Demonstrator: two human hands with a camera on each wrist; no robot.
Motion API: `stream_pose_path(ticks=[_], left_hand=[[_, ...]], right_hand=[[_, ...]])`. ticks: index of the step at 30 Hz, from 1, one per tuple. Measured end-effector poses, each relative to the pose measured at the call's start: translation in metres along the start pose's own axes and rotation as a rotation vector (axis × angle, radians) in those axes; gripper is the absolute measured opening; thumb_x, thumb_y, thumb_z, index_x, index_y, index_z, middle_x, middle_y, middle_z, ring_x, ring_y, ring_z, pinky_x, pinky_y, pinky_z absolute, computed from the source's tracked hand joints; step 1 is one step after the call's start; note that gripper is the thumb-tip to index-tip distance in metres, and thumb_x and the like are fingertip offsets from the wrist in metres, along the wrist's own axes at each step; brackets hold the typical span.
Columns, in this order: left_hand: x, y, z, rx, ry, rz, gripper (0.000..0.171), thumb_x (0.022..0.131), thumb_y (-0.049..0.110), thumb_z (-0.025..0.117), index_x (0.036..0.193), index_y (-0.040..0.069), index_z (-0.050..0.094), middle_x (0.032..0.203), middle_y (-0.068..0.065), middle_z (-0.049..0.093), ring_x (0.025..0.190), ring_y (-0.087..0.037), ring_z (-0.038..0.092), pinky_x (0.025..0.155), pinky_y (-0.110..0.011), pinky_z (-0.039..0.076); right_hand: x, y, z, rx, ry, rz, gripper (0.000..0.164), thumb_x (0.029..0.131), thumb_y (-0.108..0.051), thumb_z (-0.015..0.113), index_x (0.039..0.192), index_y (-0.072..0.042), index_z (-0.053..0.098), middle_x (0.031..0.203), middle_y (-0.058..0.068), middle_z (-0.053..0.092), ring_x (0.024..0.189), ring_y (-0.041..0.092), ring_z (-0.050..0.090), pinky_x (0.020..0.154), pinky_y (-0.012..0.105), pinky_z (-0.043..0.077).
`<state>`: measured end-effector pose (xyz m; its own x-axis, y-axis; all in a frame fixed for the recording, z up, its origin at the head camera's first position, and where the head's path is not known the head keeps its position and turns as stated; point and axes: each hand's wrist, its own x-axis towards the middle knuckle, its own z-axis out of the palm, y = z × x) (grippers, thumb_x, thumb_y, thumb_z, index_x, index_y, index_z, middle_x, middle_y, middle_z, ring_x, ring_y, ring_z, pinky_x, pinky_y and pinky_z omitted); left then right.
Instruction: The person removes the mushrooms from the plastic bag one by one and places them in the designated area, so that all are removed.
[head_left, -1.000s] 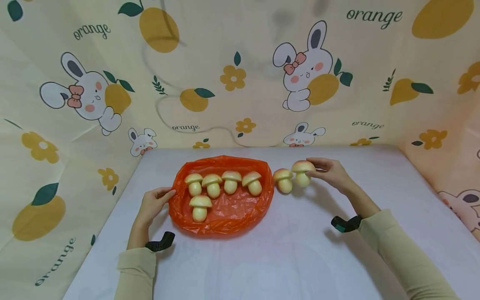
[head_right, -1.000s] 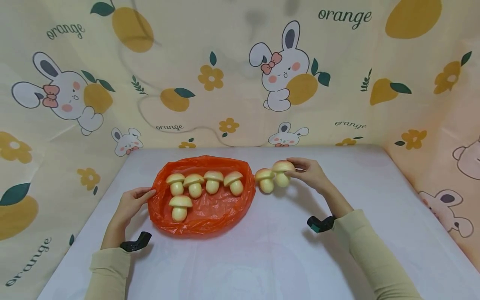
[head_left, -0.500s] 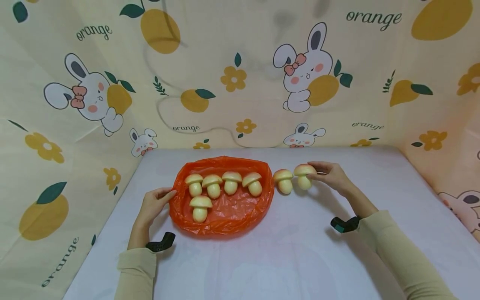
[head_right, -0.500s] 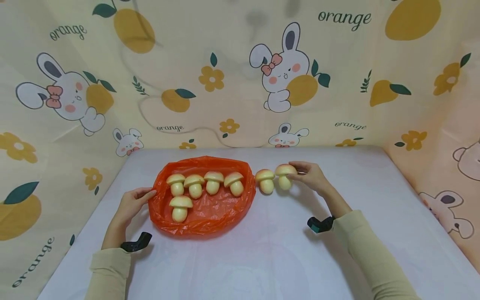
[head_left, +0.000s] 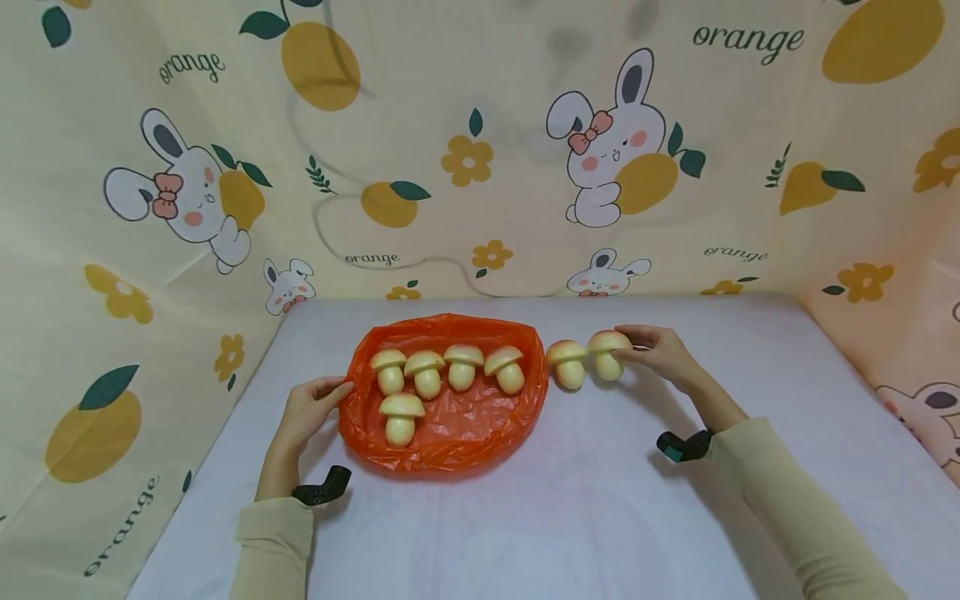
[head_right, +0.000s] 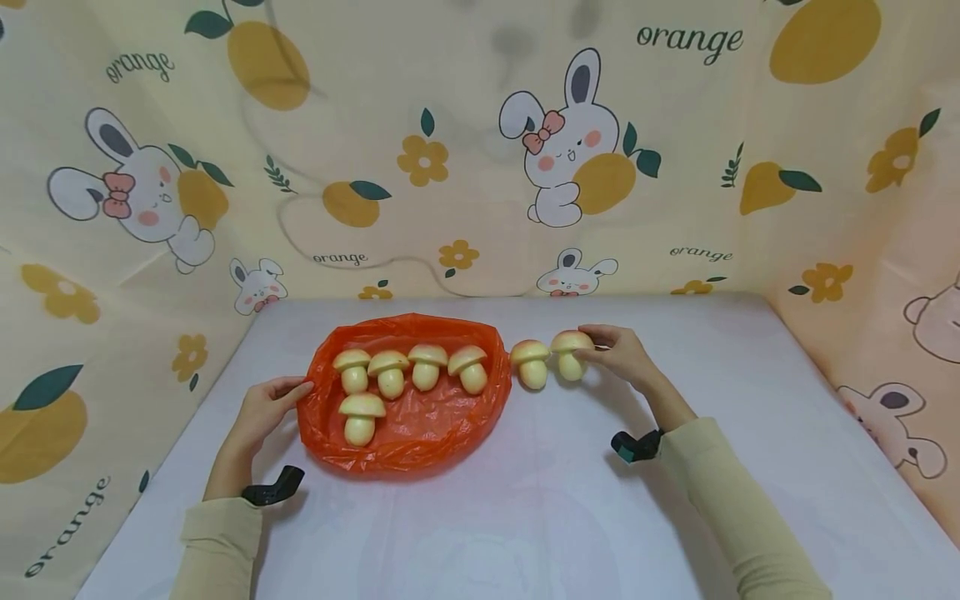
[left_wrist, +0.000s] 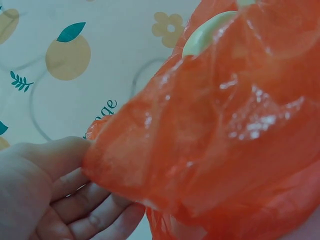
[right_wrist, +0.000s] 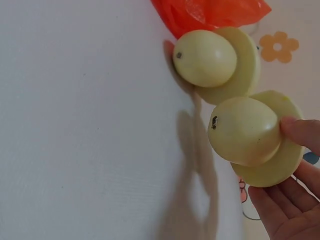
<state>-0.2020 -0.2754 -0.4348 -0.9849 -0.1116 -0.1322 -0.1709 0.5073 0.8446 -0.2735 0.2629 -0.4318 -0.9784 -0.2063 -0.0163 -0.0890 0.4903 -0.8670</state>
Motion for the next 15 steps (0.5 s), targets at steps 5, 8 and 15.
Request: stream_pose_path(ticks=[5, 8, 15], left_hand=[[-0.0004, 0.0009, -0.0003, 0.005, 0.003, -0.005, 0.048, 0.095, 0.035, 0.059, 0.125, -0.003, 0.061, 0.12, -0.021, 0.067, 0.081, 0.006, 0.057, 0.077, -0.012, 0.052], [-0.0008, 0.0012, -0.0005, 0.01, 0.003, -0.007, 0.048, 0.095, 0.035, 0.059, 0.125, -0.004, 0.061, 0.12, -0.021, 0.067, 0.081, 0.006, 0.057, 0.078, -0.014, 0.053], [-0.0012, 0.0027, -0.001, 0.002, -0.002, -0.009, 0.047, 0.095, 0.032, 0.059, 0.124, -0.004, 0.061, 0.119, -0.021, 0.067, 0.08, 0.007, 0.057, 0.076, -0.011, 0.051]], right_hand=[[0.0042, 0.0046, 0.0014, -0.023, -0.004, 0.007, 0.056, 0.088, -0.02, 0.07, 0.135, 0.005, 0.051, 0.136, 0.029, 0.053, 0.089, -0.022, 0.05, 0.079, 0.003, 0.045], [0.0067, 0.0057, 0.0028, -0.039, -0.004, 0.009, 0.056, 0.088, -0.02, 0.07, 0.134, 0.005, 0.052, 0.135, 0.029, 0.054, 0.093, -0.017, 0.053, 0.079, 0.003, 0.045], [0.01, 0.0048, 0.0035, -0.057, -0.014, 0.005, 0.056, 0.087, -0.018, 0.07, 0.134, 0.005, 0.052, 0.135, 0.027, 0.056, 0.103, -0.004, 0.057, 0.079, 0.003, 0.044]])
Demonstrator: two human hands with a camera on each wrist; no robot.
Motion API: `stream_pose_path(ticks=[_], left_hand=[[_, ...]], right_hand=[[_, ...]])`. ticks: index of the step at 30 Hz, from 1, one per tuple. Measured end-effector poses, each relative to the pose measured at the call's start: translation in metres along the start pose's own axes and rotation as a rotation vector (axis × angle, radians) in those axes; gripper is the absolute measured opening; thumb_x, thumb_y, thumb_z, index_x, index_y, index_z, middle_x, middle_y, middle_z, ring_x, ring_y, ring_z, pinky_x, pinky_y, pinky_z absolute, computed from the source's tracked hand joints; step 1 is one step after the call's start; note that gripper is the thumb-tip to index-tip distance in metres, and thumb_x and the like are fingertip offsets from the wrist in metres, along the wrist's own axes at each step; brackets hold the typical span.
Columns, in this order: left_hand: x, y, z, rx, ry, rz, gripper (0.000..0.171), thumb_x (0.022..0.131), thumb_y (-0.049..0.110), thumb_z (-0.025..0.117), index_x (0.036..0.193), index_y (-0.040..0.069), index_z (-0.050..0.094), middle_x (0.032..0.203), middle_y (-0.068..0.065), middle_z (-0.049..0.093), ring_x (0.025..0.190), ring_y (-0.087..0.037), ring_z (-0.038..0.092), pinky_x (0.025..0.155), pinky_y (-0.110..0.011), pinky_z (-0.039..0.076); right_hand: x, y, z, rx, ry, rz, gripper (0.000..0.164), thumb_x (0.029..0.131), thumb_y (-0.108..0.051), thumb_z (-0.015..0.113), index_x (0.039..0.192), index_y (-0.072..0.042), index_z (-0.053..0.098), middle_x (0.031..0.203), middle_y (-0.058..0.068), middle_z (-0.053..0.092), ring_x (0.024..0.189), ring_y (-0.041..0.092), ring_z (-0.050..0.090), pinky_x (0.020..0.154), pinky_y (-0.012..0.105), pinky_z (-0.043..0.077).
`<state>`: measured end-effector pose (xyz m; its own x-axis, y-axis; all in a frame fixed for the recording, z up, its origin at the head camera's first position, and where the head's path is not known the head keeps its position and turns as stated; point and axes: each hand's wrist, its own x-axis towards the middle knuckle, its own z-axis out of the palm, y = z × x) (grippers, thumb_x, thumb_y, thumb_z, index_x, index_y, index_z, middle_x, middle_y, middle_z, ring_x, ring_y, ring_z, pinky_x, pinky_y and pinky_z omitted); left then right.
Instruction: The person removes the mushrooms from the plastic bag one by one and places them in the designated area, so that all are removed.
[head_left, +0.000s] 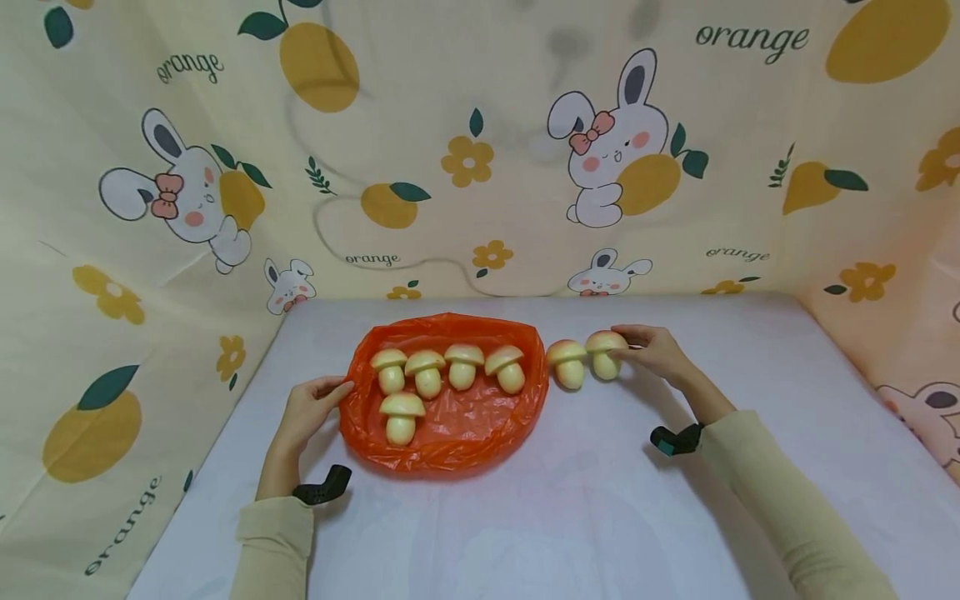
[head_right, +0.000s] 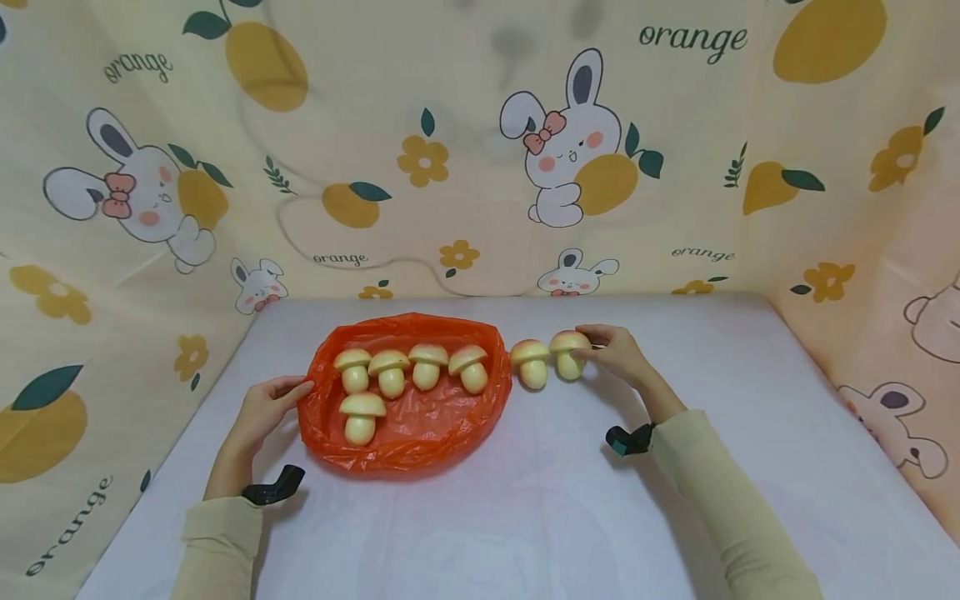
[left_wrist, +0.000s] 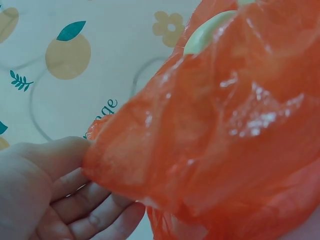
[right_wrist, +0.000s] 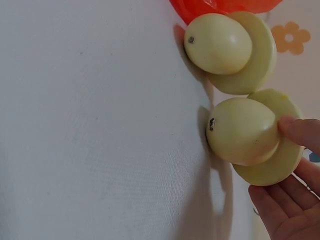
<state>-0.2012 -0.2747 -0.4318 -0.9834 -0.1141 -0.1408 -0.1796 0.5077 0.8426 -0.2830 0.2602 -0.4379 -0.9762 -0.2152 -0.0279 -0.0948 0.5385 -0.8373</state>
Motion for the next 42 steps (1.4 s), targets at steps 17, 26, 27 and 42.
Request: stream_pose_path(ticks=[17, 26, 27, 42], left_hand=[[0.002, -0.004, 0.001, 0.0, -0.002, 0.018, 0.047, 0.095, 0.033, 0.059, 0.124, -0.004, 0.061, 0.121, -0.023, 0.066, 0.08, 0.007, 0.057, 0.075, -0.01, 0.051], [0.0, -0.004, -0.001, 0.002, -0.012, 0.016, 0.048, 0.095, 0.035, 0.059, 0.125, -0.002, 0.061, 0.123, -0.022, 0.066, 0.082, 0.005, 0.057, 0.077, -0.01, 0.05], [0.0, -0.004, -0.001, 0.002, -0.013, 0.016, 0.048, 0.095, 0.035, 0.059, 0.125, -0.002, 0.061, 0.123, -0.022, 0.066, 0.082, 0.005, 0.057, 0.077, -0.011, 0.05], [0.001, -0.003, -0.002, 0.014, -0.029, 0.01, 0.049, 0.096, 0.036, 0.058, 0.127, -0.002, 0.06, 0.125, -0.021, 0.065, 0.087, 0.002, 0.058, 0.082, -0.016, 0.054]], right_hand=[[-0.006, 0.005, 0.001, -0.006, -0.044, 0.057, 0.058, 0.09, -0.025, 0.067, 0.137, 0.004, 0.049, 0.136, 0.028, 0.055, 0.091, -0.015, 0.051, 0.08, 0.003, 0.042], [-0.01, 0.007, 0.002, -0.006, -0.032, 0.07, 0.06, 0.089, -0.024, 0.068, 0.137, 0.004, 0.047, 0.137, 0.028, 0.054, 0.095, -0.011, 0.054, 0.081, 0.003, 0.041], [-0.01, 0.007, 0.003, -0.012, -0.027, 0.069, 0.06, 0.089, -0.024, 0.069, 0.137, 0.004, 0.048, 0.138, 0.027, 0.054, 0.099, -0.006, 0.057, 0.081, 0.003, 0.04], [-0.017, -0.018, -0.004, -0.029, 0.023, -0.019, 0.055, 0.09, -0.019, 0.067, 0.134, 0.008, 0.05, 0.137, 0.029, 0.053, 0.122, 0.037, 0.058, 0.092, 0.014, 0.051]])
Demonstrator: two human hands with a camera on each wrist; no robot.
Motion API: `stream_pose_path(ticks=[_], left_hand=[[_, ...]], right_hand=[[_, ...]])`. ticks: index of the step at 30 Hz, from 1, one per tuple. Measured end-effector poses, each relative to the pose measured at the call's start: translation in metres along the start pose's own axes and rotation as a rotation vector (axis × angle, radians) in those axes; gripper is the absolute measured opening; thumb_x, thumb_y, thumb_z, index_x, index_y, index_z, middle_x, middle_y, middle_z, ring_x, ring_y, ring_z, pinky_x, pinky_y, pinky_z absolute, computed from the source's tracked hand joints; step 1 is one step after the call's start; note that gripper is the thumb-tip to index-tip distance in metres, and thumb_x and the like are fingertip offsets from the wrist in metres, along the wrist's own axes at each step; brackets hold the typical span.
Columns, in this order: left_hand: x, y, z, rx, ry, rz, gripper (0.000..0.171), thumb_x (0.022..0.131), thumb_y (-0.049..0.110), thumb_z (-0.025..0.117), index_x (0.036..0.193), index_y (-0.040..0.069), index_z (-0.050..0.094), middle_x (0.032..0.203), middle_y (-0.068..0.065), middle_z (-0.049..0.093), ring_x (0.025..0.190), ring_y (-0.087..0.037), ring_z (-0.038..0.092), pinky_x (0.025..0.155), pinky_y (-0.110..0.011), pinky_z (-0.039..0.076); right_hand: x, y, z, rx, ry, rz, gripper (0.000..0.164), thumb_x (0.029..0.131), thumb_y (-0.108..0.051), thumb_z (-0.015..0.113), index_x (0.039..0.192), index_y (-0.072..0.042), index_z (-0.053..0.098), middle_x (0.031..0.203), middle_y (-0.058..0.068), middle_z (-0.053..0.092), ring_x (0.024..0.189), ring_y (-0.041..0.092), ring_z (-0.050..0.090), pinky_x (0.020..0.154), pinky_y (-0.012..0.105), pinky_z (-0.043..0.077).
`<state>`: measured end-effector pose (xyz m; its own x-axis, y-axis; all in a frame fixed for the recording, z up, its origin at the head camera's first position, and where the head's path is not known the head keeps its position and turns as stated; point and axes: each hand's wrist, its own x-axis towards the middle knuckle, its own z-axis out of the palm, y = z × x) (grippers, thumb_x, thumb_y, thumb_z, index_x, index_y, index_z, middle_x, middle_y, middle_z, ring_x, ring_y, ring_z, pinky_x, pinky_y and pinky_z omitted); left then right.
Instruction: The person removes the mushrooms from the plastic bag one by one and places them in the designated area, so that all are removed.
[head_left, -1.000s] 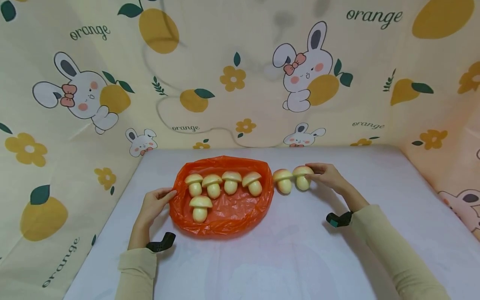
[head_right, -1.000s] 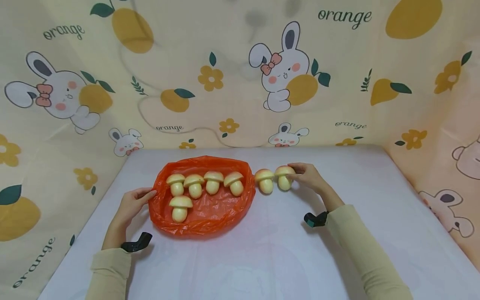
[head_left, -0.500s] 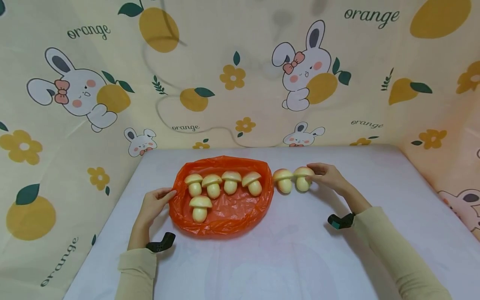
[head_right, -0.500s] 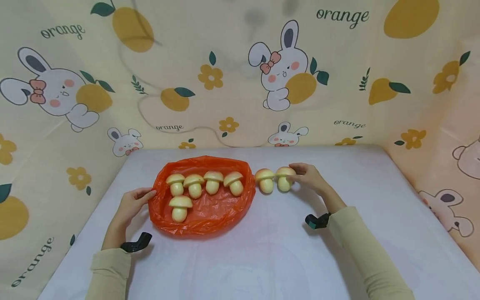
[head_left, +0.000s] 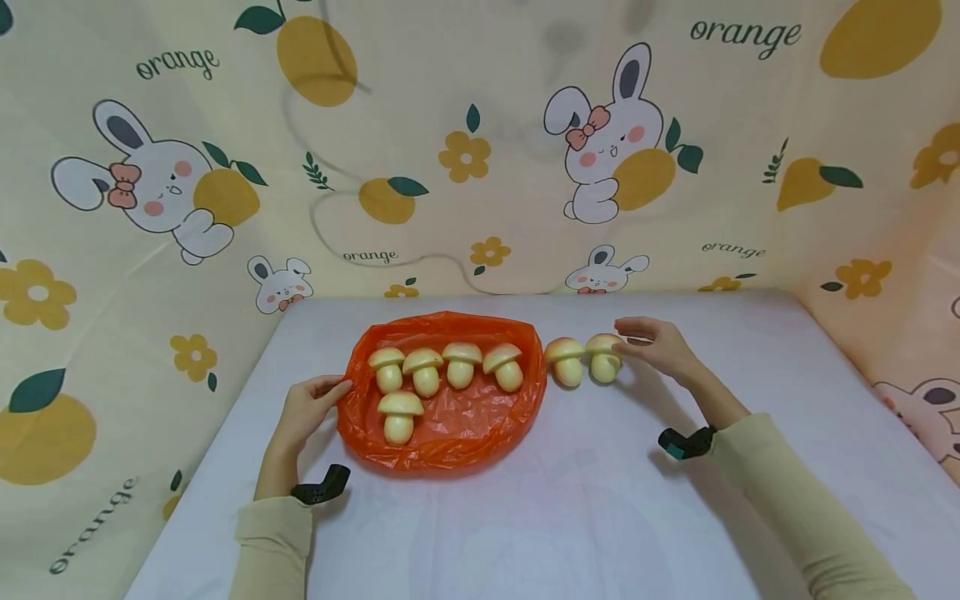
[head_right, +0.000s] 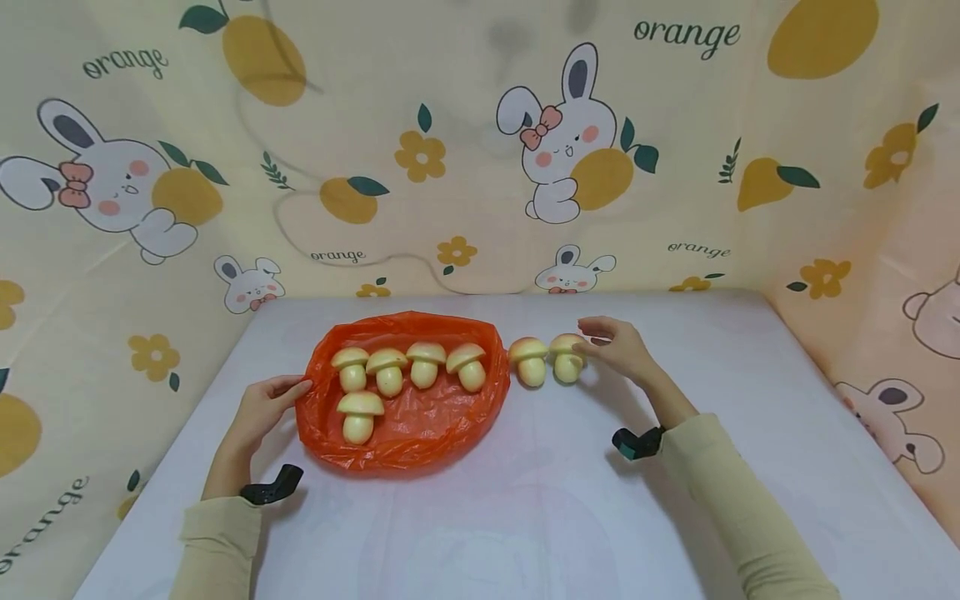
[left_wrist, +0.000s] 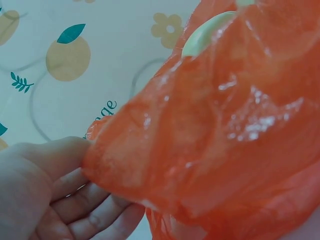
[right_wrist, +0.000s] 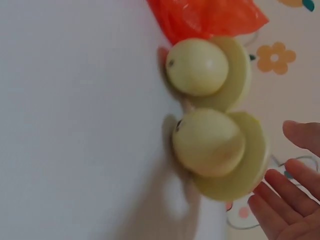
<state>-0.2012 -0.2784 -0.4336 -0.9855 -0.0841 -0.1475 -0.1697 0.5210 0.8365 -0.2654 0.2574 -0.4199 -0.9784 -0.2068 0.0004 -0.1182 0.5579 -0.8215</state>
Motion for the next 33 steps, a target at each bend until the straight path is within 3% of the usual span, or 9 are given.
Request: stream_pose_path(ticks=[3, 6, 7, 13, 16, 20, 22, 24, 33], left_hand=[[0.0, 0.0, 0.0, -0.003, -0.001, -0.011, 0.048, 0.096, 0.035, 0.057, 0.128, -0.001, 0.059, 0.126, -0.021, 0.065, 0.088, 0.0, 0.059, 0.081, -0.015, 0.054], [-0.001, 0.0, 0.0, -0.008, -0.001, -0.016, 0.049, 0.096, 0.036, 0.058, 0.128, -0.001, 0.059, 0.126, -0.021, 0.064, 0.088, 0.0, 0.059, 0.079, -0.011, 0.052], [-0.001, 0.001, 0.001, -0.01, 0.0, -0.015, 0.049, 0.096, 0.036, 0.058, 0.128, -0.001, 0.059, 0.126, -0.021, 0.064, 0.088, 0.0, 0.058, 0.077, -0.009, 0.05], [-0.002, 0.0, 0.001, -0.015, 0.004, -0.003, 0.049, 0.095, 0.036, 0.059, 0.126, -0.002, 0.06, 0.125, -0.022, 0.065, 0.086, 0.002, 0.058, 0.077, -0.009, 0.051], [-0.002, 0.0, 0.002, -0.011, 0.002, 0.004, 0.049, 0.096, 0.036, 0.058, 0.126, -0.002, 0.06, 0.124, -0.022, 0.065, 0.086, 0.002, 0.059, 0.077, -0.009, 0.051], [-0.002, 0.0, 0.003, -0.008, 0.003, 0.009, 0.048, 0.096, 0.036, 0.057, 0.126, -0.002, 0.061, 0.124, -0.023, 0.065, 0.086, 0.002, 0.059, 0.077, -0.01, 0.051], [-0.002, 0.0, 0.003, -0.004, 0.004, 0.009, 0.048, 0.096, 0.035, 0.057, 0.126, -0.002, 0.06, 0.124, -0.023, 0.065, 0.086, 0.002, 0.059, 0.077, -0.01, 0.051], [-0.002, 0.0, 0.003, -0.003, 0.006, 0.005, 0.048, 0.096, 0.036, 0.057, 0.126, -0.002, 0.061, 0.125, -0.023, 0.064, 0.087, 0.002, 0.059, 0.078, -0.01, 0.051], [-0.003, 0.0, 0.003, 0.003, 0.007, 0.015, 0.05, 0.096, 0.037, 0.058, 0.126, -0.002, 0.06, 0.125, -0.023, 0.064, 0.087, 0.003, 0.058, 0.077, -0.009, 0.05]], right_hand=[[0.0, -0.008, 0.002, 0.021, 0.027, -0.034, 0.054, 0.089, -0.019, 0.068, 0.133, 0.008, 0.051, 0.135, 0.03, 0.054, 0.107, 0.006, 0.066, 0.094, 0.014, 0.05], [0.001, -0.015, 0.006, 0.062, 0.042, -0.076, 0.05, 0.088, -0.015, 0.069, 0.13, 0.008, 0.054, 0.132, 0.031, 0.056, 0.095, -0.02, 0.054, 0.089, 0.006, 0.048], [0.002, -0.017, 0.009, 0.086, 0.044, -0.093, 0.049, 0.088, -0.013, 0.069, 0.129, 0.009, 0.054, 0.131, 0.032, 0.056, 0.093, -0.022, 0.053, 0.088, 0.006, 0.048], [0.008, -0.026, 0.023, 0.166, 0.021, -0.152, 0.042, 0.086, -0.005, 0.069, 0.123, 0.011, 0.058, 0.126, 0.035, 0.057, 0.094, -0.015, 0.059, 0.084, 0.006, 0.049], [0.012, -0.028, 0.031, 0.148, -0.004, -0.158, 0.041, 0.086, -0.004, 0.069, 0.123, 0.01, 0.058, 0.127, 0.034, 0.058, 0.099, -0.011, 0.06, 0.09, 0.014, 0.051], [0.016, -0.033, 0.043, 0.101, -0.024, -0.17, 0.04, 0.086, -0.004, 0.069, 0.122, 0.01, 0.059, 0.127, 0.033, 0.059, 0.111, 0.021, 0.066, 0.098, 0.037, 0.05], [0.018, -0.034, 0.048, 0.091, -0.04, -0.184, 0.039, 0.087, -0.002, 0.067, 0.123, 0.012, 0.058, 0.126, 0.034, 0.059, 0.117, 0.039, 0.061, 0.099, 0.044, 0.047], [0.019, -0.035, 0.053, 0.088, -0.054, -0.2, 0.039, 0.088, 0.0, 0.065, 0.123, 0.015, 0.056, 0.127, 0.035, 0.058, 0.119, 0.049, 0.055, 0.1, 0.048, 0.045], [0.022, -0.037, 0.06, 0.035, -0.034, -0.209, 0.033, 0.088, 0.005, 0.061, 0.12, 0.014, 0.058, 0.123, 0.034, 0.06, 0.117, 0.047, 0.058, 0.1, 0.053, 0.046]])
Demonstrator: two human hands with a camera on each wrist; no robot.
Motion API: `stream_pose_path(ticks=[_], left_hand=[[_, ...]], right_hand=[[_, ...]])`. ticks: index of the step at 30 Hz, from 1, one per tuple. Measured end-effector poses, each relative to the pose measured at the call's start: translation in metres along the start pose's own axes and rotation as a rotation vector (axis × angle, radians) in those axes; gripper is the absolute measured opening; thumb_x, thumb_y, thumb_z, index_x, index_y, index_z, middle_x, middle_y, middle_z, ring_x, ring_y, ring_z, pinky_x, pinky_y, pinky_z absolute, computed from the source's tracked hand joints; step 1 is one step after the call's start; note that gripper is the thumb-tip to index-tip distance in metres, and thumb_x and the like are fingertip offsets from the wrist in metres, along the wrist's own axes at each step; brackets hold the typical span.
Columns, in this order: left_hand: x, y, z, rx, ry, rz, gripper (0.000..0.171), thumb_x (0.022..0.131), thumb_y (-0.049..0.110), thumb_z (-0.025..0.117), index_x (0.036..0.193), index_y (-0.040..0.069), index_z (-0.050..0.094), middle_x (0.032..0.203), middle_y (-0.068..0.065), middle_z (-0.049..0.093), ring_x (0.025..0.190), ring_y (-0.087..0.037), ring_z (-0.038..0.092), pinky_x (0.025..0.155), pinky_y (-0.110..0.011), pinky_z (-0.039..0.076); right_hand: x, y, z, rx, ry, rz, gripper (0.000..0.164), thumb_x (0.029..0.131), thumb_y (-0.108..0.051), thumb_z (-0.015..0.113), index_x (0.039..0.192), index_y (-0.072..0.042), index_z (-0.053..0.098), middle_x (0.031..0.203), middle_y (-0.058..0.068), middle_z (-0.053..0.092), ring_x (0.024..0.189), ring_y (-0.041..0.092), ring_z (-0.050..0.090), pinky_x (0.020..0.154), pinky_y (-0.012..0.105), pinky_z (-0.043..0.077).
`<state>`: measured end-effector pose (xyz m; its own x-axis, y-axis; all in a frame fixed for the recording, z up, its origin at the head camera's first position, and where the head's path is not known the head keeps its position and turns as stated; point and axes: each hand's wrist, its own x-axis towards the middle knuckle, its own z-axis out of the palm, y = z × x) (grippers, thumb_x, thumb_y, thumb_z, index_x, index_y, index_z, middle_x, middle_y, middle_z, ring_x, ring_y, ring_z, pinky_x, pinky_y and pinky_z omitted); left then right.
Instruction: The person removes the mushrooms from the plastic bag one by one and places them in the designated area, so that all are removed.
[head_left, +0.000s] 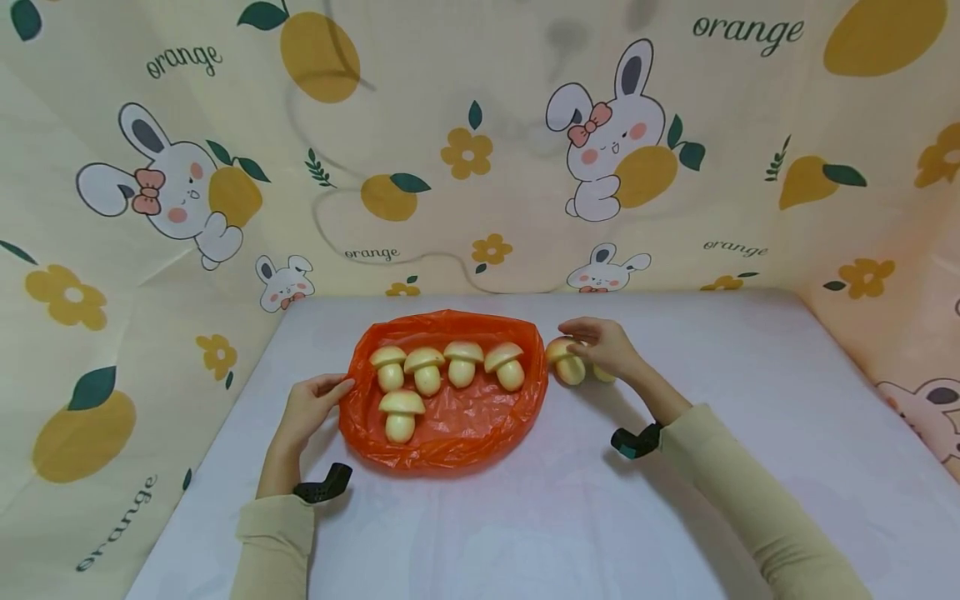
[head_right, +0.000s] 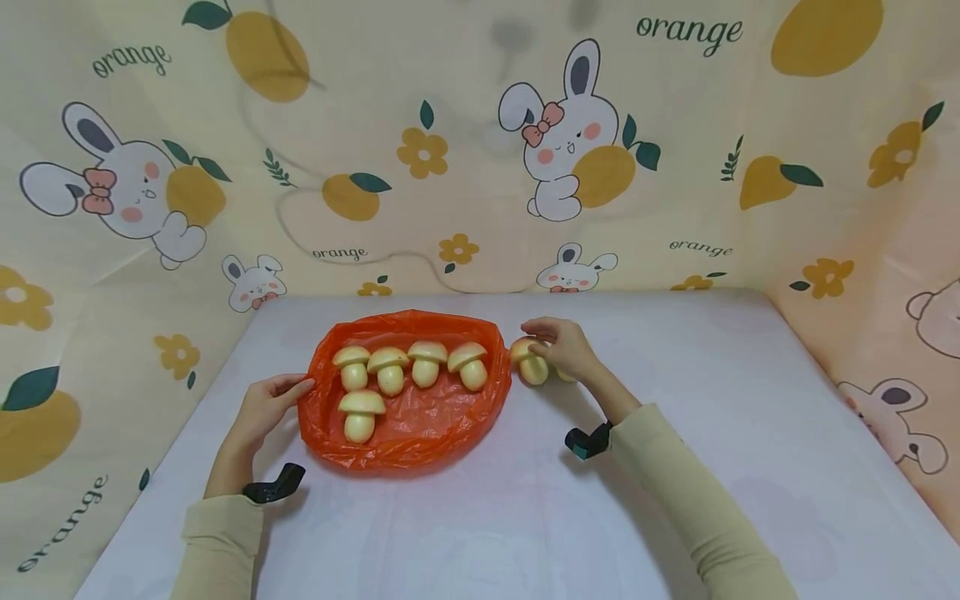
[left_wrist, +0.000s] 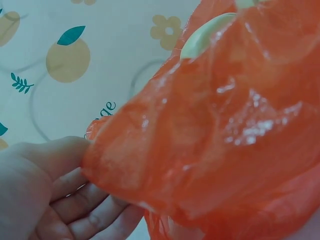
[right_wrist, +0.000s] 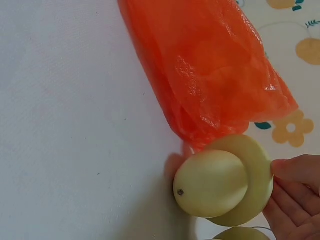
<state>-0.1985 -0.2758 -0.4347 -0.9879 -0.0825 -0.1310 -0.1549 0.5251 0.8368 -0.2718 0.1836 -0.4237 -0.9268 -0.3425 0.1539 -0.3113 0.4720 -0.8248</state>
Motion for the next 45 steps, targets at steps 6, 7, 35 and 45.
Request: stream_pose_path(ticks=[6, 7, 35, 45], left_hand=[[0.0, 0.0, 0.0, -0.008, -0.003, -0.003, 0.05, 0.096, 0.037, 0.058, 0.126, -0.002, 0.06, 0.126, -0.022, 0.064, 0.086, 0.004, 0.058, 0.076, -0.009, 0.049], [0.0, 0.001, 0.0, -0.011, -0.003, -0.003, 0.05, 0.096, 0.037, 0.058, 0.126, -0.002, 0.06, 0.125, -0.022, 0.064, 0.085, 0.004, 0.057, 0.076, -0.009, 0.049], [-0.002, 0.002, 0.0, -0.041, 0.007, -0.002, 0.049, 0.095, 0.034, 0.059, 0.125, -0.004, 0.06, 0.12, -0.021, 0.067, 0.08, 0.009, 0.057, 0.074, -0.009, 0.05], [-0.002, 0.003, -0.001, -0.033, -0.008, -0.009, 0.05, 0.095, 0.036, 0.058, 0.127, -0.003, 0.059, 0.122, -0.02, 0.066, 0.082, 0.007, 0.057, 0.074, -0.009, 0.05]], right_hand=[[0.0, -0.001, 0.001, -0.026, 0.03, 0.018, 0.032, 0.087, 0.005, 0.063, 0.118, 0.013, 0.06, 0.12, 0.033, 0.062, 0.114, 0.045, 0.061, 0.1, 0.052, 0.047], [0.001, -0.001, 0.001, -0.03, 0.04, 0.021, 0.032, 0.087, 0.005, 0.063, 0.117, 0.013, 0.06, 0.12, 0.033, 0.063, 0.113, 0.045, 0.061, 0.099, 0.052, 0.048], [-0.011, -0.014, -0.001, -0.008, 0.201, 0.076, 0.03, 0.087, -0.007, 0.068, 0.115, 0.006, 0.065, 0.116, 0.027, 0.067, 0.103, 0.034, 0.069, 0.086, 0.02, 0.056], [-0.024, -0.025, 0.005, 0.146, 0.197, 0.084, 0.031, 0.09, -0.01, 0.067, 0.115, 0.007, 0.064, 0.117, 0.029, 0.066, 0.084, -0.018, 0.058, 0.079, 0.004, 0.048]])
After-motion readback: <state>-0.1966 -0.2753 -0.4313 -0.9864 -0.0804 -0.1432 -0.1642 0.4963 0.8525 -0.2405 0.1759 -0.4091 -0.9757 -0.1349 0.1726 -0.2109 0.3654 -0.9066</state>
